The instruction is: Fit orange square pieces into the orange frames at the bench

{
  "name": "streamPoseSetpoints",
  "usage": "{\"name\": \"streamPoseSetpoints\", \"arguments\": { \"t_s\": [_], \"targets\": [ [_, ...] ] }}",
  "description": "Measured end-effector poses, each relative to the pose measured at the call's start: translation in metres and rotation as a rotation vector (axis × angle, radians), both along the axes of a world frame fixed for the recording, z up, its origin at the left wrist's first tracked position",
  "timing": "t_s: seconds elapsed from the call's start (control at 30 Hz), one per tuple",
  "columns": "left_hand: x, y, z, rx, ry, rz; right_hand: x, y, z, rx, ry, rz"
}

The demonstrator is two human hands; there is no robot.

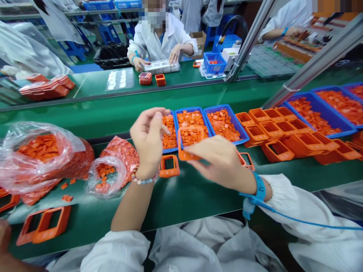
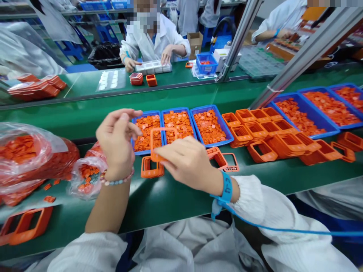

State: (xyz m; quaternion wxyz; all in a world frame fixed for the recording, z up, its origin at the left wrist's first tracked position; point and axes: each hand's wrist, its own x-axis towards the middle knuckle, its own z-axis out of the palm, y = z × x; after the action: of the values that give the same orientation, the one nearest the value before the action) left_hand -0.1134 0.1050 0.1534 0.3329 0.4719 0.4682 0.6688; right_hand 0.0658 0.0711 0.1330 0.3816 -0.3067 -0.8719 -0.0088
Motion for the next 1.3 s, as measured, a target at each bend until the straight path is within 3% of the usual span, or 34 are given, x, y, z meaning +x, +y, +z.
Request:
{"name": "streamPoseSetpoints", "arguments": {
  "t_s": [0.1,0.23,0.37,0.5,0.67,0.8,1.13,1.3],
  "targets": [
    [-0.01,0.002,0.002,0.041,-0.045,0.097,-0.026,-0.01,-0.029,-0.136,-0.143,0.138],
    [-0.01,0.0,0.0,0.093,-0.046,0.033,-0.056,-0.01,-0.059,-0.29,-0.36,0.197],
    [-0.01,0.002,-0.002,0.141,-0.036,0.017,-0.072,-0.004,-0.062,-0.384,-0.576,0.174],
    [-0.013,0.005,-0.004,0.174,-0.025,-0.01,-0.089,-0.003,-0.058,-0.354,-0.709,0.187],
    [-0.013,0.002,-0.003,0.2,-0.015,-0.035,-0.106,-0.002,-0.073,-0.479,-0.813,0.218],
    [-0.014,0.001,-0.002,0.201,-0.021,-0.049,-0.102,0.004,-0.083,-0.532,-0.835,0.21],
    [-0.012,0.001,0.0,0.192,-0.041,-0.059,-0.077,-0.006,-0.083,-0.565,-0.769,0.202],
    [-0.009,0.002,-0.002,0.184,-0.055,-0.059,-0.057,-0.014,-0.077,-0.73,-0.659,0.246]
  ]
}}
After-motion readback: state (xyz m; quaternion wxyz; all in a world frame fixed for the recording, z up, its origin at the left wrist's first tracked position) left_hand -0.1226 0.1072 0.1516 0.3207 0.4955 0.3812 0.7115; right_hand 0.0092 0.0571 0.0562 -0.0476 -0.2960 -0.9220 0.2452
